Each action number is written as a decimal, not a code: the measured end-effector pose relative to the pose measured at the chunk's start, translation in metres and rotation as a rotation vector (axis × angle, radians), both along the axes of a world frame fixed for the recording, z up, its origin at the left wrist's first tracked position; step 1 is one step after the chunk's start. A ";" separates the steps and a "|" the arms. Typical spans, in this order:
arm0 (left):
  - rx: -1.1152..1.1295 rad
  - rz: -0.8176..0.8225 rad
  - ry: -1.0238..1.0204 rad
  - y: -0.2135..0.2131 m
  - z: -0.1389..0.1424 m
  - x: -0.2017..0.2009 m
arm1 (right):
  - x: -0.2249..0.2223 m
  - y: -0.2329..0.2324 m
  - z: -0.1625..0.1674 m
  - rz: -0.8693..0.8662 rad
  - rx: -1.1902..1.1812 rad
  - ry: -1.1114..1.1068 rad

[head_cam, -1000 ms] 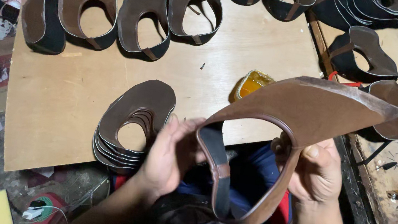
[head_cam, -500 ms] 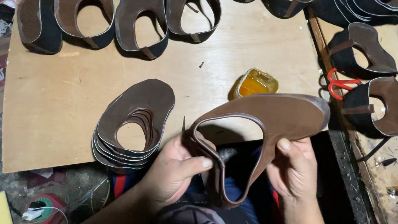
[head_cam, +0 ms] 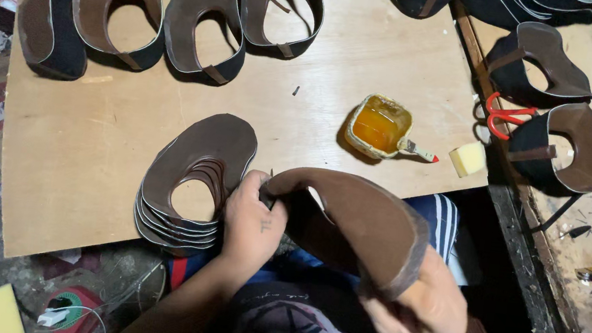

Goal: The person applies glue with a brush along the edge of a brown shoe upper component, dipping the brush into a container of glue, then sets the finished piece on a stack and picks up the next component to repeat the gluing.

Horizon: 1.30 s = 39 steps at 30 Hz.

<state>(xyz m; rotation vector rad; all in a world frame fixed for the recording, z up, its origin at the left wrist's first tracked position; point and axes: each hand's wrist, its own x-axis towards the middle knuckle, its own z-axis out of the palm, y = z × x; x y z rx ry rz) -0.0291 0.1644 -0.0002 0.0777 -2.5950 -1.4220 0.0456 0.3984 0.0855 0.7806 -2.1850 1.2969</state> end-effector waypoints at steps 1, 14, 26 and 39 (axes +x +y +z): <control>0.019 0.009 0.055 -0.001 -0.002 -0.002 | -0.001 -0.001 0.002 0.028 0.003 0.000; 0.316 -0.103 -0.032 0.011 0.008 0.008 | -0.013 0.004 -0.020 -0.300 -0.323 -0.137; 0.672 -0.219 -0.153 -0.022 0.002 0.029 | 0.001 0.261 -0.030 -0.817 -0.659 -0.096; 0.755 -0.094 -0.212 -0.045 -0.062 0.044 | -0.016 0.364 -0.032 -1.043 -0.789 -0.480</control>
